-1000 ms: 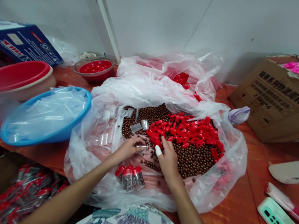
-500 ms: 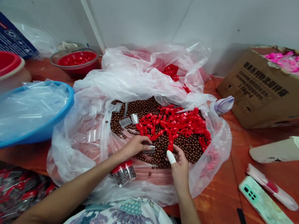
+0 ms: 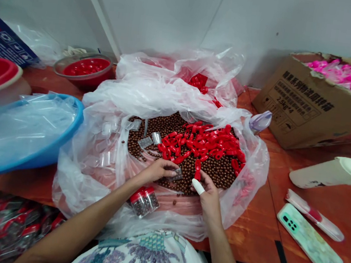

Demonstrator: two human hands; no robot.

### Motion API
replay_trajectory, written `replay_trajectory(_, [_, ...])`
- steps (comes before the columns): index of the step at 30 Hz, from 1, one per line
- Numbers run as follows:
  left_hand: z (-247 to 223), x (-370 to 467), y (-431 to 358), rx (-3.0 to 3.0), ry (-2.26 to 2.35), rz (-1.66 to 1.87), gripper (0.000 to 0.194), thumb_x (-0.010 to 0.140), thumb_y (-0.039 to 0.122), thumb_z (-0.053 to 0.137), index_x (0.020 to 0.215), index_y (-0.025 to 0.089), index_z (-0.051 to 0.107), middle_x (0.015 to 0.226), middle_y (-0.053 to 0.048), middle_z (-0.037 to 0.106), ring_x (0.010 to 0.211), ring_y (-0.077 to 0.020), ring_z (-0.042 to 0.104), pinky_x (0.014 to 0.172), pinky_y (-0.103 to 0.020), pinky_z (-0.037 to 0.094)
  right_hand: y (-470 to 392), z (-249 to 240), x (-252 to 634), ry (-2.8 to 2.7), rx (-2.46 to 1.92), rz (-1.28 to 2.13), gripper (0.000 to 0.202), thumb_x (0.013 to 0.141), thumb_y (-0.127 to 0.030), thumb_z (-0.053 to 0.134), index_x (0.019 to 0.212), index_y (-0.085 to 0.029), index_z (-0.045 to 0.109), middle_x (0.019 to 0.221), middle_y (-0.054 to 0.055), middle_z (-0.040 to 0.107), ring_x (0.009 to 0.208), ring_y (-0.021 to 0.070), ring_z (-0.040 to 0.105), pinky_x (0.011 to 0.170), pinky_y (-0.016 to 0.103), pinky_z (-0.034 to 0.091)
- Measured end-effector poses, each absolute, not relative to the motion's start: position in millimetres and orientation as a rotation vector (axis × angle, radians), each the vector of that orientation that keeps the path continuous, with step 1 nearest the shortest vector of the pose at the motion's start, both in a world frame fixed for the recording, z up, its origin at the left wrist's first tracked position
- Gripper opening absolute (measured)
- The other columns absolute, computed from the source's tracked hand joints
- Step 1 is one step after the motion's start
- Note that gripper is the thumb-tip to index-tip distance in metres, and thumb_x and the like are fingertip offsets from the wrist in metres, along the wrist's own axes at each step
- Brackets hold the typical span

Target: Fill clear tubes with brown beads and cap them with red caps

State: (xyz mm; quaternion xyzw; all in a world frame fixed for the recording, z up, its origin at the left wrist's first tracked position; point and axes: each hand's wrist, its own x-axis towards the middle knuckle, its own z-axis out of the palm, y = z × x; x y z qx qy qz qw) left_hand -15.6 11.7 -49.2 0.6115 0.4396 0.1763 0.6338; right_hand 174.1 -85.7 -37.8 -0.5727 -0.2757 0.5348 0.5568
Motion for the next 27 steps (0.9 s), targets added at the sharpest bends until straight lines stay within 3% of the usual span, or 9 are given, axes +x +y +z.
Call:
replay_trajectory(5, [-47,-12,12,1.424,1.037,0.382,0.037,0.065,0.025,0.066,0.098,0.01,0.069,0.089,-0.007,0.07,0.075,-0.0173,0.06,0.074,-0.027,0.045,-87,-42,176,-0.594,-1.3,1.287,0.039,0.064,-0.027,0.073,0.101,-0.026,0.061,0.093,-0.001,0.063,0.069,0.0115,0.056,0.063,0.024,0.05])
replay_trajectory(13, [-43,0,9,1.496,1.066,0.303,0.036,0.066,0.027,0.063,0.099,0.011,0.069,0.083,-0.004,0.07,0.068,-0.0157,0.058,0.066,-0.025,0.043,-90,-39,177,-0.562,-1.241,1.349,0.037,0.065,-0.026,0.072,0.098,-0.024,0.056,0.094,0.004,0.067,0.065,0.0139,0.06,0.06,0.027,0.05])
replay_trajectory(21, [-41,0,8,1.237,0.93,0.425,0.036,0.06,0.024,0.07,0.094,0.011,0.069,0.077,-0.003,0.068,0.067,-0.0132,0.057,0.069,-0.025,0.043,-92,-39,179,-0.581,-1.321,1.295,0.048,0.067,-0.029,0.071,0.114,-0.027,0.059,0.102,0.001,0.065,0.068,0.0121,0.057,0.063,0.025,0.046])
replay_trajectory(27, [-31,-6,5,1.075,0.887,0.456,0.045,0.056,0.028,0.077,0.097,0.013,0.069,0.087,-0.006,0.067,0.074,-0.0142,0.058,0.076,-0.028,0.044,-91,-34,180,-0.596,-1.283,1.328,0.041,0.072,-0.033,0.066,0.113,-0.028,0.061,0.086,0.0,0.068,0.067,0.0124,0.055,0.061,0.024,0.044])
